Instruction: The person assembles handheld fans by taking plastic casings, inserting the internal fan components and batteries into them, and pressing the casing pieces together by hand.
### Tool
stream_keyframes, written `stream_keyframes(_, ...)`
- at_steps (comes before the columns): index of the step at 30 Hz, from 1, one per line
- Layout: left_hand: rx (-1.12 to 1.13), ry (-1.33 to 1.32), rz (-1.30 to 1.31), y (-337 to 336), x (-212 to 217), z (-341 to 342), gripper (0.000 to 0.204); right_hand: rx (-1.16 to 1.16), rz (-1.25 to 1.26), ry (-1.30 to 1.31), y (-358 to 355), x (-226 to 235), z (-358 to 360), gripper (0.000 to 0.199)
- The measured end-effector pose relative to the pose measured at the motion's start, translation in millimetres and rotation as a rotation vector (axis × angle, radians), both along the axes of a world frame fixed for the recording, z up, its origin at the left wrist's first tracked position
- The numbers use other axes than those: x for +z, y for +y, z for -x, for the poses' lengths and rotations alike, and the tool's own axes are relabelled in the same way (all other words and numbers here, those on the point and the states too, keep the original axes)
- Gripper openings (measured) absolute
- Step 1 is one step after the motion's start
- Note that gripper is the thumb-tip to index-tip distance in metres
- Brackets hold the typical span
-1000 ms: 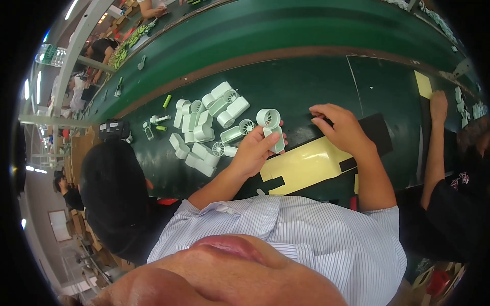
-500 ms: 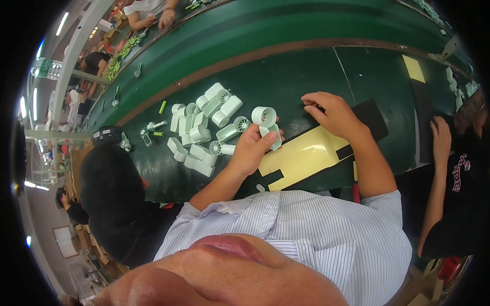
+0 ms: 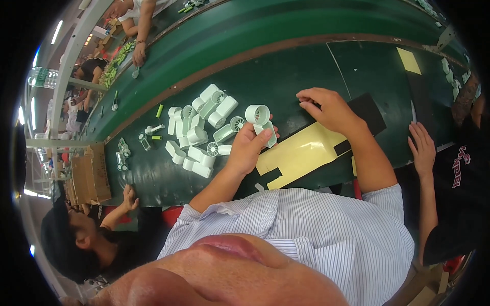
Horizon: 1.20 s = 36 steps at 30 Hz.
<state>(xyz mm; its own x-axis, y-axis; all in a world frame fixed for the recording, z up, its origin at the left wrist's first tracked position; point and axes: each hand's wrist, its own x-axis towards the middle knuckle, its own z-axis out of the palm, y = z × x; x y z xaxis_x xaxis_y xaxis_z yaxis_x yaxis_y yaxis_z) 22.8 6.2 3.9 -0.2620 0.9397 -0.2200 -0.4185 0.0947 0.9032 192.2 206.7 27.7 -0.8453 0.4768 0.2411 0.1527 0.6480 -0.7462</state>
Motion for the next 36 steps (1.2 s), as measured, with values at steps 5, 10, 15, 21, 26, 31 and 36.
stream_keyframes(5, 0.024, -0.006, 0.000, 0.3, 0.8, -1.1, 0.040, -0.013, -0.018, -0.011, 0.6, -1.3, -0.8, 0.022)
stream_keyframes(10, 0.019, -0.011, -0.011, 0.8, 0.8, -0.2, 0.041, -0.016, -0.035, -0.021, 0.7, -2.2, 0.2, 0.021)
stream_keyframes(15, 0.029, -0.003, -0.009, 1.9, 0.9, -0.1, 0.041, -0.017, -0.043, -0.032, 0.4, -1.1, -0.2, 0.022)
stream_keyframes(21, 0.043, 0.005, -0.008, 2.2, 4.6, -0.9, 0.041, -0.015, -0.062, -0.027, 1.6, -2.5, -1.8, 0.023)
stream_keyframes(26, 0.028, -0.027, -0.039, 1.9, 1.9, -1.0, 0.042, -0.004, -0.069, -0.015, 3.2, -5.8, -1.5, 0.023)
stream_keyframes(31, 0.021, -0.025, -0.024, 0.8, 1.1, -0.8, 0.042, -0.012, -0.060, -0.031, 1.5, -4.0, -0.5, 0.022)
stream_keyframes(36, 0.008, -0.013, 0.008, 0.7, 0.8, -0.3, 0.042, -0.015, -0.039, -0.048, 2.2, -4.9, 0.3, 0.022)
